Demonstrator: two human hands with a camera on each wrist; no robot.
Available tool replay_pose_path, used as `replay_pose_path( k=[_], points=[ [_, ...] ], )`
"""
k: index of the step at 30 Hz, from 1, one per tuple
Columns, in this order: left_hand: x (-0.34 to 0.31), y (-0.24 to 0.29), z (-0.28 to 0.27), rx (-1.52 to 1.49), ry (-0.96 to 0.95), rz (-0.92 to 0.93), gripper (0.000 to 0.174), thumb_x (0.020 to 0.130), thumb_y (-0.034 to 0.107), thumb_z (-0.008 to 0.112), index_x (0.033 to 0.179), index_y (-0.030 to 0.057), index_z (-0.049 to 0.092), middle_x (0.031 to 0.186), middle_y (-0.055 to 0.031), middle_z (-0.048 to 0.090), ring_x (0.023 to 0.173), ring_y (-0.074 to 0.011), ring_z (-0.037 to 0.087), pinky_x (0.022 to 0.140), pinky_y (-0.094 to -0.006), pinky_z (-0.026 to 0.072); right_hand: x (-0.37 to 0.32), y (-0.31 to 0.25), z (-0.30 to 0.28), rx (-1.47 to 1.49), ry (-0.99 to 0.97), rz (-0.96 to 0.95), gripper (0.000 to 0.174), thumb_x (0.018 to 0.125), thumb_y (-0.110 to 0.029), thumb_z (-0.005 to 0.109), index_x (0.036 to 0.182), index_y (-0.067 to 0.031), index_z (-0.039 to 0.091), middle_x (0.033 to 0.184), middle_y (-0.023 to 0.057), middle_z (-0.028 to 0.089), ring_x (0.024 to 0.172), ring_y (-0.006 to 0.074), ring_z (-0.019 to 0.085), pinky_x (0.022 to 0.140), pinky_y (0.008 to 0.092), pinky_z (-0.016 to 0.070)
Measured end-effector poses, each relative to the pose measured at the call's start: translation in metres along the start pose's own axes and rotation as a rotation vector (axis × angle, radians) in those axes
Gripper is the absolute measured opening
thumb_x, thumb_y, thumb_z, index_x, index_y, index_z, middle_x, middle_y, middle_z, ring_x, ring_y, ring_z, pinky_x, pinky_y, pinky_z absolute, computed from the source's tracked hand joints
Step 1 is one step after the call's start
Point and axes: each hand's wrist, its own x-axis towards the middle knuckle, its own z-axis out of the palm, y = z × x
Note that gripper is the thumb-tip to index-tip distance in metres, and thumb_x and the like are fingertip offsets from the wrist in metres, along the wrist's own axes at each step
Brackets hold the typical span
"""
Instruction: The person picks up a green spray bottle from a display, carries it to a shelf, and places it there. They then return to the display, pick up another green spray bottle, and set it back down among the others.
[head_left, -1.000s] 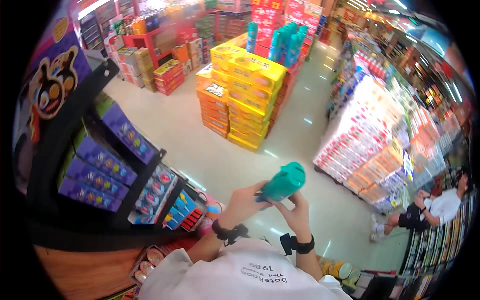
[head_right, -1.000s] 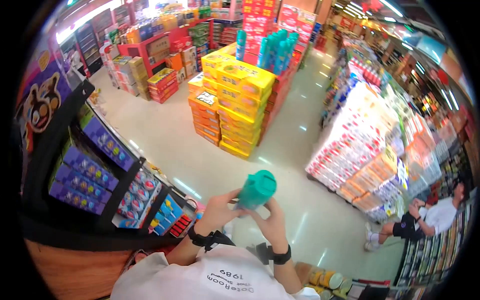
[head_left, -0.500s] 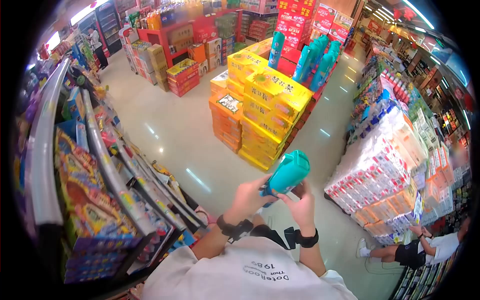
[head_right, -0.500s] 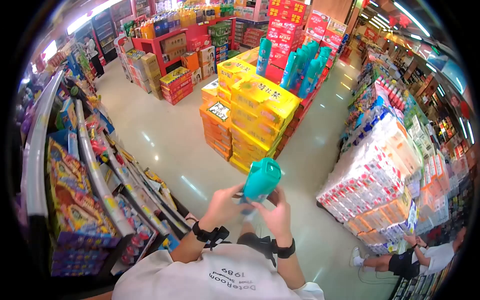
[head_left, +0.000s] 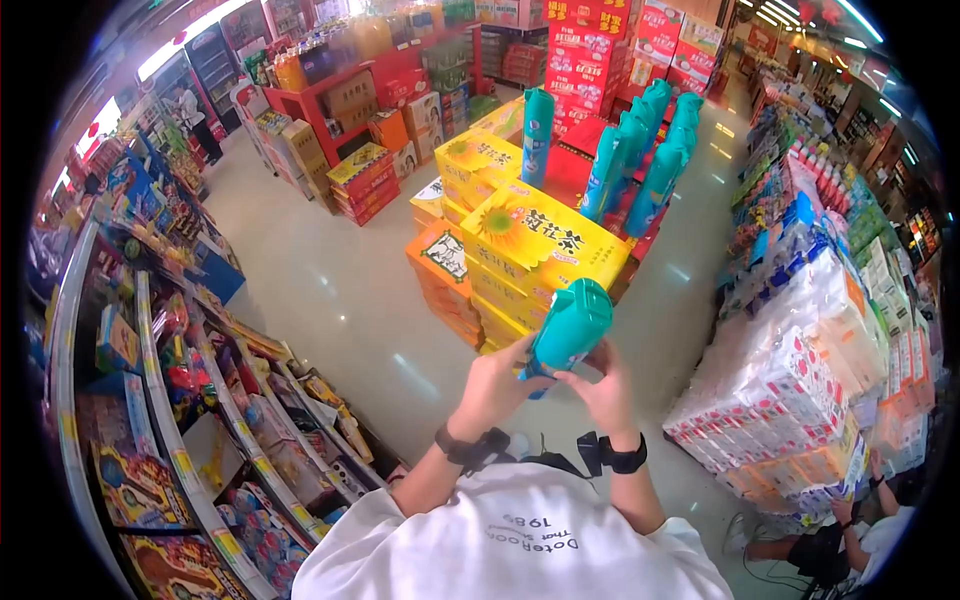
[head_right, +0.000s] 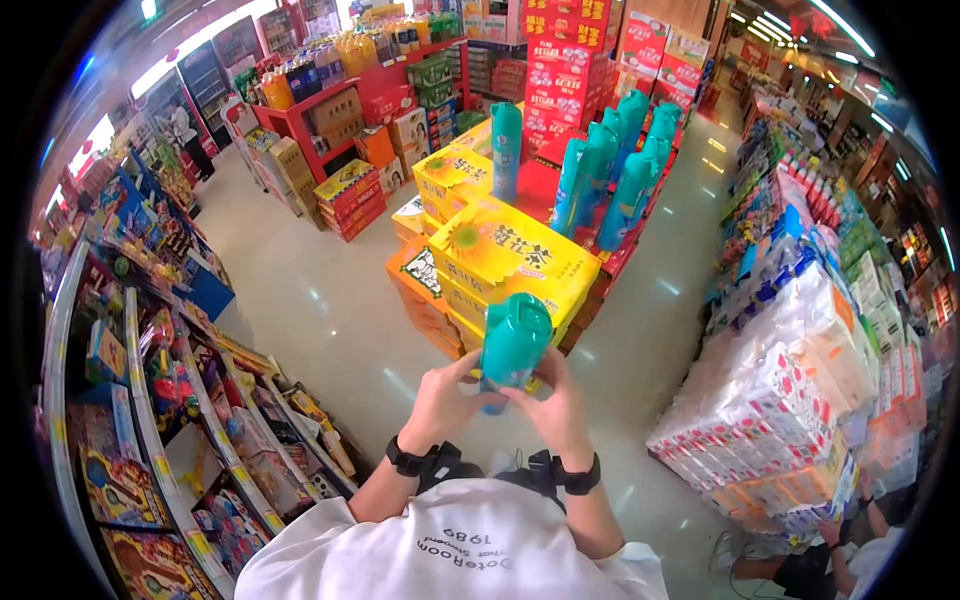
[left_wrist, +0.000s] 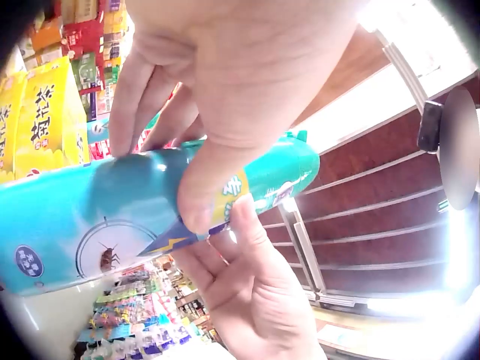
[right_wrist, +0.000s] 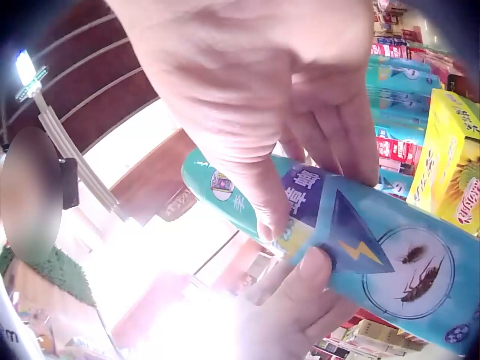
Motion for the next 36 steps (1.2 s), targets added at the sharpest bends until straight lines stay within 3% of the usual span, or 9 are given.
replay_pose_path(
  k=[2,5,9,15,19,22,26,29,36],
  points=[
    [0.028,0.001,-0.001,-0.020,0.009,-0.029,0.071,0.071,0.022,0.093,0.135,0.0058,0.067,0.108,-0.0134,0.078,0.091,-0.0289,0.077,0.083,-0.0370,0.0602,0.026,0.000,-0.005,-0.032,-0.031,0.033,0.075,0.078,-0.009,0.091,0.142,-0.0013,0.052,0.127,0.0158,0.067,0.115,0.0270,0.069,0.100,0.0394,0.0553],
    [0.068,-0.013,0.001,-0.020,0.021,0.040,0.074,0.072,0.023,0.093,0.139,0.0087,0.064,0.102,-0.0194,0.077,0.091,-0.0335,0.076,0.081,-0.0396,0.0601,0.067,-0.001,-0.009,-0.049,-0.041,0.015,0.074,0.078,-0.008,0.091,0.140,-0.0015,0.052,0.127,0.0140,0.066,0.114,0.0268,0.070,0.100,0.0393,0.0558],
    [0.123,-0.008,-0.013,0.027,-0.023,0.003,0.072,0.073,0.024,0.093,0.138,0.0087,0.065,0.101,-0.0182,0.077,0.087,-0.0313,0.076,0.081,-0.0382,0.0598,0.120,-0.003,-0.006,0.012,-0.030,0.019,0.071,0.078,-0.007,0.090,0.138,-0.0013,0.053,0.127,0.0133,0.065,0.114,0.0271,0.069,0.099,0.0391,0.0569],
    [0.222,-0.034,-0.029,-0.042,-0.049,0.170,0.068,0.074,0.022,0.092,0.135,0.0088,0.066,0.102,-0.0157,0.077,0.088,-0.0307,0.076,0.079,-0.0374,0.0590,0.202,0.021,0.006,-0.112,0.076,-0.079,0.066,0.081,-0.008,0.088,0.137,-0.0006,0.054,0.126,0.0148,0.064,0.117,0.0269,0.068,0.098,0.0389,0.0571],
    [0.297,-0.054,-0.036,-0.059,-0.060,0.293,0.073,0.075,0.021,0.091,0.141,0.0108,0.062,0.103,-0.0144,0.077,0.091,-0.0314,0.076,0.081,-0.0382,0.0593,0.260,0.028,0.022,-0.099,0.181,-0.074,0.063,0.083,-0.007,0.087,0.135,0.0002,0.054,0.127,0.0152,0.063,0.119,0.0280,0.067,0.101,0.0387,0.0547],
    [0.343,-0.055,-0.042,-0.045,-0.109,0.214,0.064,0.080,0.018,0.088,0.138,0.0080,0.064,0.114,-0.0148,0.077,0.093,-0.0287,0.076,0.082,-0.0368,0.0596,0.301,0.048,0.034,-0.107,0.262,-0.129,0.064,0.086,-0.008,0.085,0.139,0.0006,0.049,0.128,0.0128,0.062,0.120,0.0244,0.065,0.105,0.0383,0.0519],
    [0.404,-0.084,-0.027,-0.099,-0.123,0.324,0.076,0.082,0.015,0.086,0.151,0.0116,0.052,0.110,-0.0184,0.074,0.100,-0.0337,0.074,0.084,-0.0400,0.0572,0.346,0.075,0.045,-0.082,0.337,-0.124,0.063,0.090,-0.001,0.079,0.143,-0.0006,0.044,0.132,0.0106,0.058,0.125,0.0214,0.061,0.108,0.0362,0.0483],
    [0.435,-0.103,-0.013,-0.176,-0.163,0.345,0.070,0.087,0.011,0.080,0.150,0.0097,0.050,0.108,-0.0192,0.072,0.100,-0.0348,0.072,0.085,-0.0404,0.0564,0.368,0.095,0.051,-0.165,0.414,-0.131,0.068,0.087,-0.002,0.081,0.143,0.0001,0.045,0.138,0.0193,0.052,0.131,0.0319,0.057,0.111,0.0411,0.0480],
    [0.470,-0.123,0.012,-0.304,-0.249,0.332,0.066,0.087,0.000,0.074,0.147,0.0064,0.049,0.109,-0.0187,0.070,0.099,-0.0339,0.070,0.086,-0.0400,0.0555,0.391,0.141,0.053,-0.253,0.511,-0.080,0.076,0.088,-0.004,0.080,0.152,0.0018,0.038,0.145,0.0224,0.048,0.134,0.0368,0.053,0.112,0.0439,0.0459]
  ],
)
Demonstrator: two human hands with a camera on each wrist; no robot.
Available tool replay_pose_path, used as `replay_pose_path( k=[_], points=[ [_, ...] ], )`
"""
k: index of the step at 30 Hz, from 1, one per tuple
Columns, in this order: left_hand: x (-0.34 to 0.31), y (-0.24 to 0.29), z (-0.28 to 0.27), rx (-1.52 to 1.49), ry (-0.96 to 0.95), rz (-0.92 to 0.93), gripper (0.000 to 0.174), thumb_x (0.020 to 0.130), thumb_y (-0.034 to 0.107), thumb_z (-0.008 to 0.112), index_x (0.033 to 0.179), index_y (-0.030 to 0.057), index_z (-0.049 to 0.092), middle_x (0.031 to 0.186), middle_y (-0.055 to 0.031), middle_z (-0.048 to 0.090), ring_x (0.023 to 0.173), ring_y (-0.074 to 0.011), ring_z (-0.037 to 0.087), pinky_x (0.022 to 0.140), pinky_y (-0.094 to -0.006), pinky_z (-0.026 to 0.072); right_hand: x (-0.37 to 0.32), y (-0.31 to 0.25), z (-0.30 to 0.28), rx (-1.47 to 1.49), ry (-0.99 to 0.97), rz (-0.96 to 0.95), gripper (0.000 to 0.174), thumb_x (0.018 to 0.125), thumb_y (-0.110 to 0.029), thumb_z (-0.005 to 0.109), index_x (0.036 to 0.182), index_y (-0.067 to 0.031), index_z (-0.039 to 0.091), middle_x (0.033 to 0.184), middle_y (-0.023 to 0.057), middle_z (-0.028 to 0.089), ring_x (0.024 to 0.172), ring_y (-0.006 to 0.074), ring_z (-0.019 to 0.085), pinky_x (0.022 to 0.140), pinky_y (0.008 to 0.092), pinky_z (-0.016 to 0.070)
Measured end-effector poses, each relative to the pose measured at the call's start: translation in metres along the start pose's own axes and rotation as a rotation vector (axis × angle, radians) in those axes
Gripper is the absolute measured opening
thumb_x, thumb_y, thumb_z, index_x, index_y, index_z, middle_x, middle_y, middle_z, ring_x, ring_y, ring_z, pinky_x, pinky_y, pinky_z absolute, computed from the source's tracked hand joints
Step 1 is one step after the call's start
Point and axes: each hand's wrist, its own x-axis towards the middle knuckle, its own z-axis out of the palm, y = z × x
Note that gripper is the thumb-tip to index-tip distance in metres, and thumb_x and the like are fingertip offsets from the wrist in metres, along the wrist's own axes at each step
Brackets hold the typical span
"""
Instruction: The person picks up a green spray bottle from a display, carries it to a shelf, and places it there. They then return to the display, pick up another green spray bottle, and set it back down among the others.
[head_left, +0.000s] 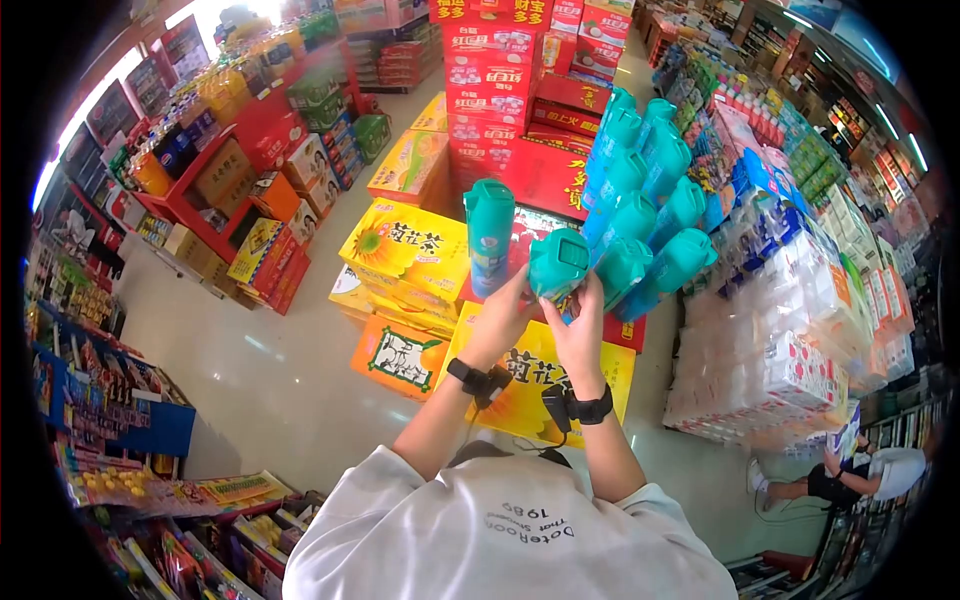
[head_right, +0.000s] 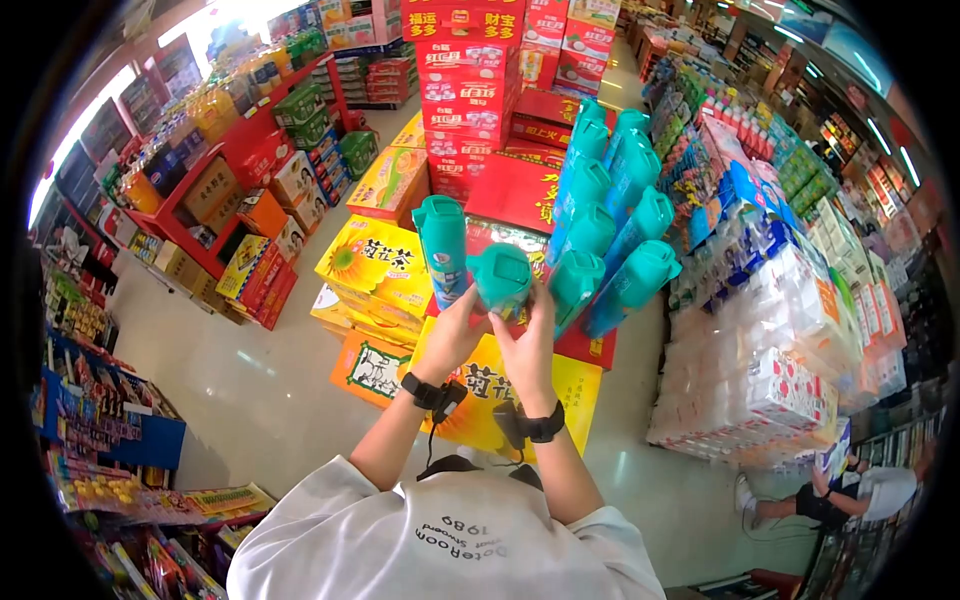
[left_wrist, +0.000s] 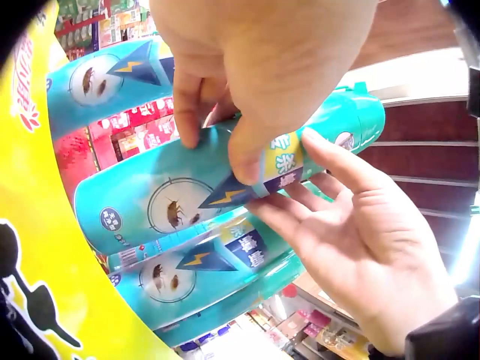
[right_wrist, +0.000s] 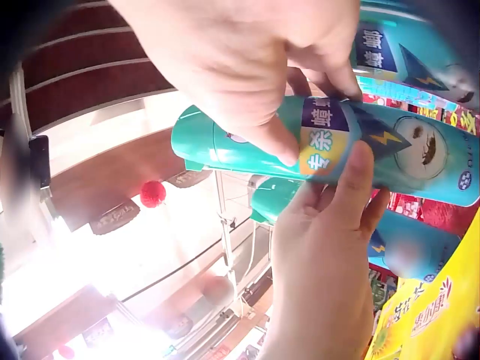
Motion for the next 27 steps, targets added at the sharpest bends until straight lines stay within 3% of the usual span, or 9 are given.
replay_pose_path(
  k=[2,5,8,11,17,20,21,23,27],
  points=[
    [0.003,-0.008,0.002,-0.018,-0.022,-0.014,0.066,0.087,-0.003,0.072,0.147,0.0058,0.049,0.109,-0.0186,0.069,0.099,-0.0333,0.070,0.087,-0.0391,0.0553,-0.002,0.014,0.006,0.011,0.022,0.003,0.077,0.089,-0.004,0.080,0.153,0.0025,0.037,0.147,0.0235,0.047,0.135,0.0378,0.053,0.112,0.0438,0.0458],
    [0.008,-0.021,0.003,-0.039,-0.042,-0.035,0.064,0.087,-0.004,0.072,0.146,0.0052,0.049,0.108,-0.0182,0.069,0.097,-0.0329,0.070,0.085,-0.0389,0.0552,0.000,0.010,0.012,-0.032,0.043,-0.036,0.075,0.092,0.002,0.075,0.155,0.0008,0.034,0.141,0.0151,0.054,0.134,0.0243,0.055,0.112,0.0392,0.0456],
    [0.008,-0.032,0.003,-0.067,-0.056,-0.061,0.063,0.087,-0.004,0.072,0.145,0.0048,0.050,0.107,-0.0178,0.069,0.096,-0.0321,0.070,0.084,-0.0386,0.0551,0.001,0.018,0.016,-0.081,-0.006,-0.029,0.076,0.093,0.002,0.074,0.156,0.0015,0.032,0.144,0.0172,0.052,0.137,0.0257,0.053,0.114,0.0408,0.0443],
    [0.012,-0.040,0.003,-0.075,-0.070,-0.103,0.061,0.086,-0.004,0.072,0.143,0.0040,0.050,0.107,-0.0181,0.069,0.096,-0.0316,0.070,0.084,-0.0384,0.0551,0.003,0.022,0.024,-0.083,0.024,-0.014,0.074,0.092,-0.007,0.075,0.153,0.0039,0.035,0.146,0.0256,0.050,0.137,0.0407,0.051,0.112,0.0460,0.0436],
    [0.022,-0.045,0.000,-0.076,-0.098,-0.104,0.060,0.087,-0.003,0.071,0.143,0.0026,0.051,0.112,-0.0188,0.069,0.101,-0.0311,0.070,0.085,-0.0390,0.0552,0.007,0.011,0.026,-0.318,0.015,-0.116,0.081,0.092,-0.003,0.071,0.159,0.0029,0.026,0.151,0.0303,0.046,0.139,0.0460,0.048,0.113,0.0484,0.0428],
    [0.025,-0.035,-0.002,-0.072,-0.091,-0.099,0.059,0.087,-0.002,0.072,0.142,0.0023,0.052,0.116,-0.0185,0.070,0.103,-0.0302,0.070,0.086,-0.0390,0.0551,0.001,0.005,0.026,-0.255,-0.021,-0.033,0.083,0.095,-0.005,0.070,0.161,0.0045,0.021,0.148,0.0289,0.048,0.139,0.0436,0.049,0.112,0.0437,0.0446],
    [0.026,-0.034,-0.003,-0.063,-0.095,-0.110,0.059,0.087,-0.001,0.073,0.142,0.0022,0.052,0.118,-0.0185,0.070,0.104,-0.0298,0.070,0.086,-0.0389,0.0551,0.002,-0.003,0.025,-0.318,-0.006,-0.103,0.081,0.095,-0.001,0.066,0.161,0.0053,0.019,0.147,0.0294,0.048,0.135,0.0432,0.053,0.108,0.0428,0.0478],
    [0.023,-0.029,0.000,-0.158,-0.079,-0.157,0.060,0.086,0.004,0.077,0.141,0.0020,0.054,0.117,-0.0194,0.069,0.104,-0.0309,0.070,0.087,-0.0398,0.0548,-0.006,0.016,0.022,-0.326,-0.062,-0.059,0.080,0.096,0.000,0.065,0.161,0.0058,0.019,0.147,0.0303,0.048,0.132,0.0423,0.056,0.106,0.0424,0.0496],
    [0.024,-0.045,0.008,0.034,0.004,0.021,0.060,0.085,0.010,0.081,0.139,0.0022,0.054,0.110,-0.0210,0.068,0.096,-0.0336,0.071,0.079,-0.0399,0.0562,-0.027,0.033,0.016,-0.404,-0.133,-0.034,0.079,0.097,0.000,0.065,0.161,0.0059,0.019,0.149,0.0320,0.047,0.128,0.0371,0.061,0.104,0.0414,0.0512]
  ],
)
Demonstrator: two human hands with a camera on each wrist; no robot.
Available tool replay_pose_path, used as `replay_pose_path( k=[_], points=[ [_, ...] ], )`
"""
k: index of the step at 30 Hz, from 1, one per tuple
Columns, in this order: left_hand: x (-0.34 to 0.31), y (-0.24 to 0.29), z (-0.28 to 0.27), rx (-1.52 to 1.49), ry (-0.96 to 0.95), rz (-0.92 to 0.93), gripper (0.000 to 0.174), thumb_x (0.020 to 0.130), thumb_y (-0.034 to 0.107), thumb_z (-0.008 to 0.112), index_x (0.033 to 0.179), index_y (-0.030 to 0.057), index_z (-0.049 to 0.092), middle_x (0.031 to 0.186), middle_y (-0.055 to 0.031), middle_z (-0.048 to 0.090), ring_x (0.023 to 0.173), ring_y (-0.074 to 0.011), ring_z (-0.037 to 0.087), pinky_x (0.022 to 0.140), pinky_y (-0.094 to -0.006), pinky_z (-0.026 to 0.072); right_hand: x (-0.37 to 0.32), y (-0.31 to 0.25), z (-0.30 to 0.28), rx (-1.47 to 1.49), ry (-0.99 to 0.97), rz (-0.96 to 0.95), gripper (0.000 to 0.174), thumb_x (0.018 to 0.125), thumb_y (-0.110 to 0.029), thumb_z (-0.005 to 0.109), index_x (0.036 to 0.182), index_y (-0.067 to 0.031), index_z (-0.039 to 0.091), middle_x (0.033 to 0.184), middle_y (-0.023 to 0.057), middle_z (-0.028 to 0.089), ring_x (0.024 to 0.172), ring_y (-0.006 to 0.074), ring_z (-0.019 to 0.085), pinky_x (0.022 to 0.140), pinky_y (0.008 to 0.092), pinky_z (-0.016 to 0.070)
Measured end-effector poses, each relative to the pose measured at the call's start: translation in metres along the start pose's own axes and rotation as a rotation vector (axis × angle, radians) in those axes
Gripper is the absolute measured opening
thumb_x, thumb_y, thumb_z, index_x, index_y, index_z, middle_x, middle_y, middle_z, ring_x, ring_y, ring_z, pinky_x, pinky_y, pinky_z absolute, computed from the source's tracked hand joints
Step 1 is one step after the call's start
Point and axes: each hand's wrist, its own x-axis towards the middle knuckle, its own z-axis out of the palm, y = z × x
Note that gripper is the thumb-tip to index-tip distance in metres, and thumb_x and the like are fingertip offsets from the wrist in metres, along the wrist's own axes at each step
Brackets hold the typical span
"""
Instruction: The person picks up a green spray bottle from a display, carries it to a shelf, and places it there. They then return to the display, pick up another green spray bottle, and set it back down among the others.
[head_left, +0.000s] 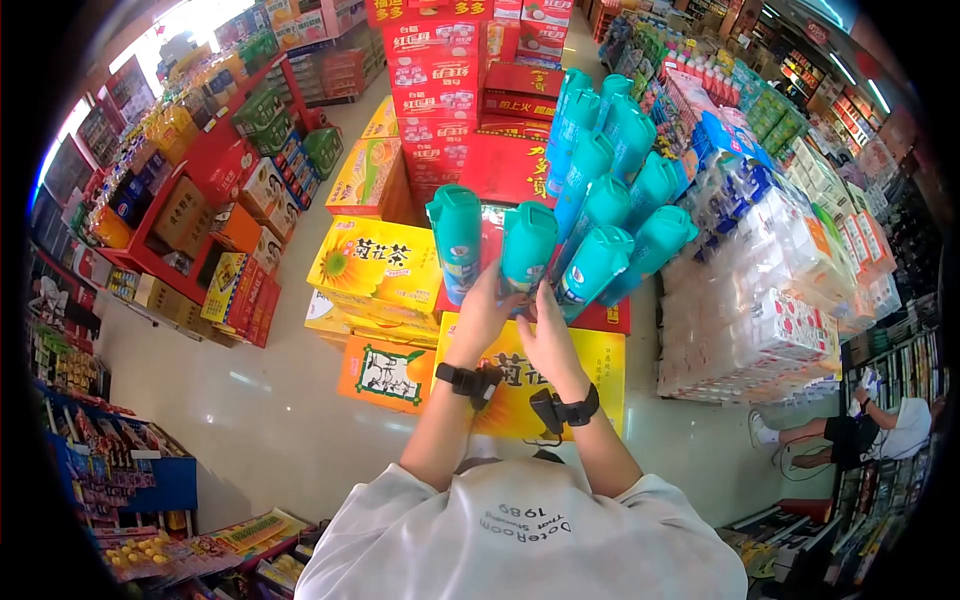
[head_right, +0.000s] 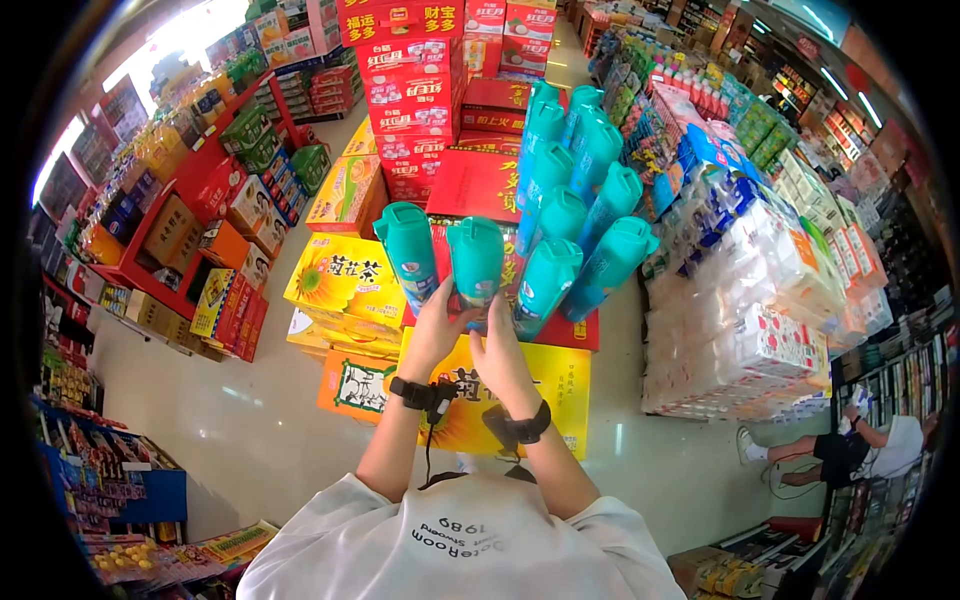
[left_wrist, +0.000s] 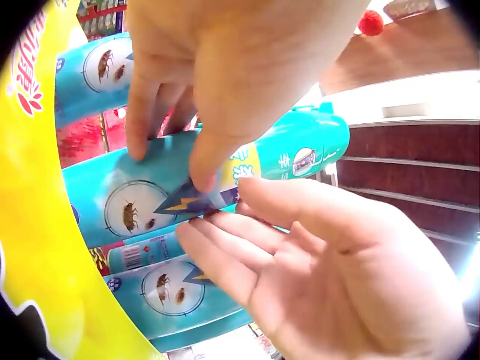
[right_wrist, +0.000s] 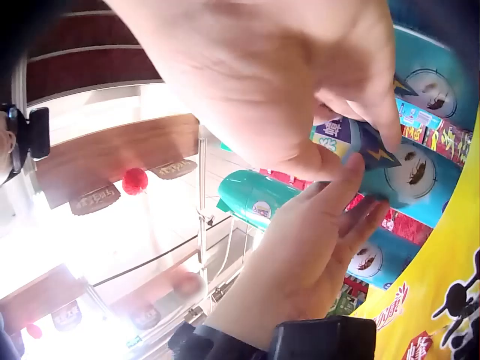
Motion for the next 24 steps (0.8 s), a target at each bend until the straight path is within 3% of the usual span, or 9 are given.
replay_pose_path(
  k=[1,4,7,10,12,14,17,22,24],
  points=[
    [0.001,-0.001,0.001,-0.011,0.001,-0.006,0.060,0.085,0.010,0.081,0.138,0.0017,0.055,0.110,-0.0211,0.068,0.097,-0.0331,0.071,0.079,-0.0397,0.0560,-0.002,0.000,-0.001,-0.021,-0.014,0.007,0.079,0.097,0.000,0.065,0.161,0.0057,0.019,0.150,0.0323,0.047,0.129,0.0363,0.061,0.105,0.0414,0.0511],
    [-0.003,0.002,0.002,-0.048,0.011,-0.027,0.060,0.086,0.011,0.081,0.138,0.0000,0.054,0.112,-0.0212,0.069,0.101,-0.0321,0.071,0.081,-0.0389,0.0558,-0.002,-0.004,-0.017,0.173,-0.170,0.122,0.081,0.097,-0.006,0.065,0.161,0.0081,0.017,0.160,0.0378,0.032,0.149,0.0496,0.034,0.121,0.0478,0.0356],
    [-0.012,0.009,0.001,-0.084,0.029,-0.052,0.059,0.090,0.010,0.078,0.141,-0.0026,0.053,0.117,-0.0212,0.070,0.109,-0.0318,0.070,0.082,-0.0376,0.0558,-0.016,-0.015,-0.040,0.044,-0.240,0.006,0.082,0.099,-0.011,0.065,0.162,0.0042,0.016,0.162,0.0359,0.030,0.149,0.0480,0.034,0.120,0.0474,0.0364],
    [-0.033,0.002,-0.002,0.007,0.108,-0.004,0.056,0.097,0.009,0.072,0.147,-0.0044,0.050,0.141,-0.0246,0.063,0.129,-0.0325,0.063,0.097,-0.0364,0.0542,-0.042,-0.023,-0.073,0.158,-0.220,0.101,0.062,0.099,-0.017,0.068,0.152,0.0031,0.042,0.152,0.0298,0.048,0.138,0.0449,0.050,0.112,0.0461,0.0458],
    [-0.047,0.045,-0.014,-0.035,0.115,-0.127,0.045,0.100,0.007,0.068,0.143,0.0004,0.055,0.133,-0.0185,0.067,0.122,-0.0279,0.067,0.090,-0.0352,0.0571,-0.065,-0.021,-0.093,0.179,-0.145,0.127,0.043,0.098,-0.016,0.070,0.135,0.0040,0.061,0.136,0.0255,0.064,0.123,0.0418,0.064,0.102,0.0431,0.0533],
    [-0.066,0.043,-0.017,0.015,0.118,-0.091,0.023,0.105,0.007,0.061,0.127,0.0033,0.065,0.120,-0.0137,0.067,0.102,-0.0221,0.071,0.081,-0.0322,0.0575,-0.087,-0.015,-0.120,0.153,-0.156,0.091,0.037,0.098,-0.014,0.069,0.131,0.0027,0.065,0.130,0.0236,0.068,0.117,0.0401,0.067,0.099,0.0422,0.0545],
    [-0.098,0.079,-0.008,0.015,0.037,-0.034,0.020,0.109,0.009,0.052,0.114,-0.0024,0.068,0.098,-0.0125,0.071,0.078,-0.0213,0.072,0.075,-0.0306,0.0562,-0.130,-0.016,-0.160,0.204,-0.084,0.148,0.023,0.099,-0.012,0.067,0.118,-0.0001,0.071,0.114,0.0185,0.074,0.106,0.0360,0.070,0.092,0.0408,0.0555],
    [-0.133,0.138,0.059,-0.111,-0.238,0.040,0.026,0.110,0.015,0.052,0.108,-0.0036,0.070,0.092,-0.0125,0.072,0.079,-0.0191,0.072,0.074,-0.0310,0.0549,-0.205,-0.010,-0.230,0.162,0.091,0.283,0.016,0.100,-0.007,0.065,0.112,-0.0007,0.074,0.104,0.0141,0.077,0.091,0.0250,0.075,0.080,0.0329,0.0562],
    [-0.145,0.168,0.094,-0.115,-0.363,0.077,0.024,0.110,0.015,0.053,0.108,-0.0025,0.070,0.092,-0.0127,0.072,0.079,-0.0207,0.072,0.074,-0.0319,0.0552,-0.234,-0.013,-0.260,0.136,0.116,0.317,0.018,0.101,-0.012,0.063,0.113,-0.0015,0.073,0.104,0.0167,0.075,0.093,0.0321,0.072,0.082,0.0380,0.0556]
  ],
)
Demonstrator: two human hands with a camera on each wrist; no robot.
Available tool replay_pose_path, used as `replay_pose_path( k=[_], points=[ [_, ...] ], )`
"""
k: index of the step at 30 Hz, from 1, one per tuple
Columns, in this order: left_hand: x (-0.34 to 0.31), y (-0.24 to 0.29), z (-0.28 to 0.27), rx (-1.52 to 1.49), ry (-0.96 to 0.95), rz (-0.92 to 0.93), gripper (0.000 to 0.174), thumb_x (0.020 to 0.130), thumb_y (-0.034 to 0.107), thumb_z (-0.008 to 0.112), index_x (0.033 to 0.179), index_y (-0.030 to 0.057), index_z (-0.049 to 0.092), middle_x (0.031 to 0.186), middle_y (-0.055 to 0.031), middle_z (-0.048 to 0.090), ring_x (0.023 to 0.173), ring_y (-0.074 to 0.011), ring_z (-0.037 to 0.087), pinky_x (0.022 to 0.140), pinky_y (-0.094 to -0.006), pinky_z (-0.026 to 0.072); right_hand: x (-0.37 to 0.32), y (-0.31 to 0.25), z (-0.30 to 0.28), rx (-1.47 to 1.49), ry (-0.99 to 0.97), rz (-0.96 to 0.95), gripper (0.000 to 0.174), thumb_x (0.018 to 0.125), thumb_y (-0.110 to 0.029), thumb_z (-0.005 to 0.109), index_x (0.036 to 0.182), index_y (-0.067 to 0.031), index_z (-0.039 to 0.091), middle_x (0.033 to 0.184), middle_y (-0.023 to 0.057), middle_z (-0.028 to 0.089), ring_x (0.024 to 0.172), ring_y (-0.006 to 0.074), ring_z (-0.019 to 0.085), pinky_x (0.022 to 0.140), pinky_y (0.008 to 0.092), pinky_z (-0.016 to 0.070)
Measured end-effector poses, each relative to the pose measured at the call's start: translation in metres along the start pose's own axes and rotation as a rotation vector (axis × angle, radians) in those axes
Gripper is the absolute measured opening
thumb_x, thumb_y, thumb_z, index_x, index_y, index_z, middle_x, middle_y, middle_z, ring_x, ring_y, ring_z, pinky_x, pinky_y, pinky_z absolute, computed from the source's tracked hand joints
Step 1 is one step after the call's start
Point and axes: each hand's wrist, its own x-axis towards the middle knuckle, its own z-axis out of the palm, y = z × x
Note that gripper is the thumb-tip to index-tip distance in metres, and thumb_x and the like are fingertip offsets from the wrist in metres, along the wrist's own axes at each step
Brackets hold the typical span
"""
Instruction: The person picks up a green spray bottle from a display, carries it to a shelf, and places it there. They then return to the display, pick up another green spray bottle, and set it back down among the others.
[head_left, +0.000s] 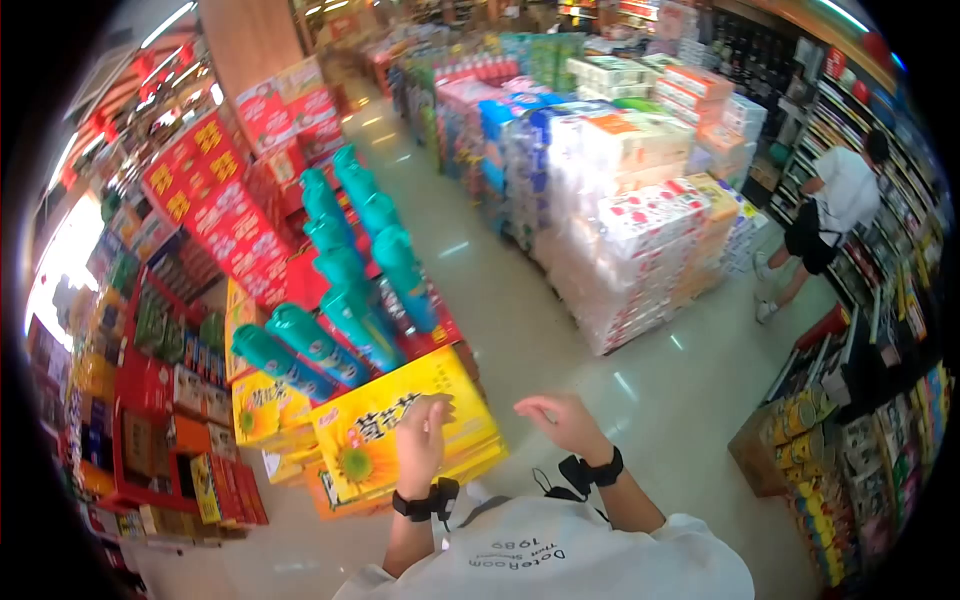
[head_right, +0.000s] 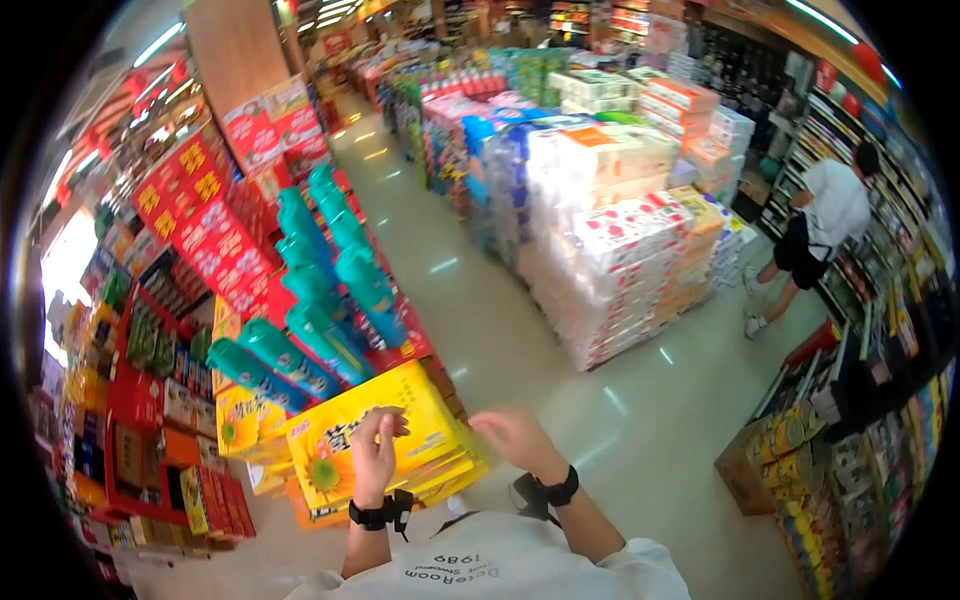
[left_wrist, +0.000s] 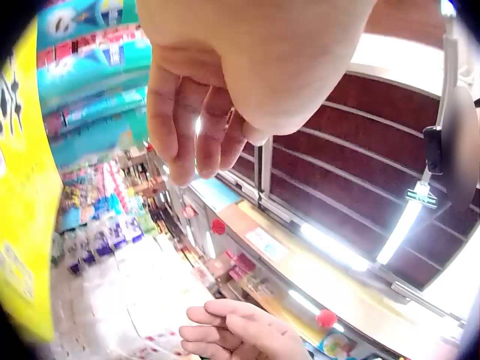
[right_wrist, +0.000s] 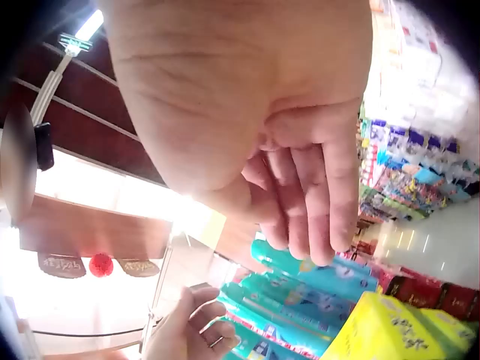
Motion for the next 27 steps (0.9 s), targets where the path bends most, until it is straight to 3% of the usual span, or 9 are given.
replay_pose_path(
  k=[1,5,9,10,14,20,23,27],
  points=[
    [0.002,0.015,0.019,0.003,-0.061,0.022,0.024,0.109,0.015,0.054,0.108,-0.0019,0.070,0.091,-0.0125,0.072,0.078,-0.0215,0.071,0.074,-0.0324,0.0551,-0.014,0.001,-0.015,-0.009,0.020,0.018,0.019,0.101,-0.014,0.062,0.113,-0.0019,0.072,0.104,0.0180,0.074,0.094,0.0357,0.071,0.084,0.0405,0.0553],
    [0.007,0.037,0.103,0.026,-0.242,0.095,0.023,0.106,0.018,0.058,0.106,0.0009,0.073,0.088,-0.0146,0.072,0.082,-0.0296,0.072,0.076,-0.0366,0.0548,-0.077,0.010,-0.073,-0.075,0.131,0.083,0.017,0.100,-0.013,0.062,0.110,-0.0029,0.072,0.101,0.0174,0.073,0.089,0.0373,0.068,0.082,0.0402,0.0555],
    [-0.003,0.040,0.201,-0.089,-0.429,0.172,0.020,0.103,0.011,0.056,0.107,0.0006,0.073,0.093,-0.0178,0.073,0.086,-0.0330,0.072,0.080,-0.0379,0.0563,-0.152,0.025,-0.133,-0.124,0.350,0.180,0.016,0.099,-0.011,0.063,0.109,-0.0030,0.073,0.101,0.0150,0.074,0.088,0.0334,0.070,0.079,0.0376,0.0562],
    [-0.008,0.054,0.222,-0.098,-0.504,0.186,0.020,0.099,0.006,0.056,0.109,0.0018,0.073,0.094,-0.0169,0.074,0.086,-0.0304,0.073,0.080,-0.0368,0.0570,-0.173,0.023,-0.147,-0.129,0.429,0.227,0.016,0.099,-0.010,0.063,0.109,-0.0030,0.073,0.100,0.0142,0.074,0.088,0.0319,0.071,0.078,0.0367,0.0563],
    [-0.023,0.100,0.297,-0.143,-0.834,0.330,0.019,0.102,0.009,0.058,0.110,0.0039,0.074,0.094,-0.0129,0.076,0.082,-0.0247,0.075,0.078,-0.0352,0.0573,-0.254,0.016,-0.188,-0.144,0.742,0.435,0.015,0.098,-0.007,0.062,0.108,-0.0028,0.073,0.099,0.0120,0.075,0.088,0.0257,0.072,0.076,0.0341,0.0565],
    [-0.034,0.146,0.405,-0.141,-1.110,0.407,0.023,0.106,0.020,0.057,0.109,0.0035,0.074,0.093,-0.0135,0.076,0.080,-0.0248,0.075,0.075,-0.0359,0.0569,-0.349,0.028,-0.206,-0.195,1.101,0.556,0.016,0.098,-0.004,0.061,0.107,-0.0022,0.073,0.098,0.0120,0.075,0.087,0.0243,0.072,0.076,0.0332,0.0565],
    [-0.034,0.169,0.474,-0.136,-1.185,0.518,0.019,0.106,0.013,0.058,0.106,0.0004,0.072,0.082,-0.0094,0.073,0.076,-0.0174,0.072,0.071,-0.0306,0.0556,-0.375,0.020,-0.216,-0.209,1.211,0.643,0.016,0.097,0.000,0.060,0.105,0.0013,0.074,0.099,0.0129,0.076,0.091,0.0228,0.075,0.083,0.0324,0.0586],
    [-0.038,0.219,0.559,-0.175,-1.317,0.599,0.022,0.105,0.019,0.058,0.110,0.0049,0.074,0.088,-0.0122,0.076,0.082,-0.0265,0.076,0.074,-0.0379,0.0572,-0.404,0.030,-0.243,-0.303,1.325,0.750,0.015,0.097,0.000,0.062,0.106,-0.0001,0.074,0.103,0.0138,0.077,0.093,0.0242,0.075,0.085,0.0334,0.0592]
  ],
)
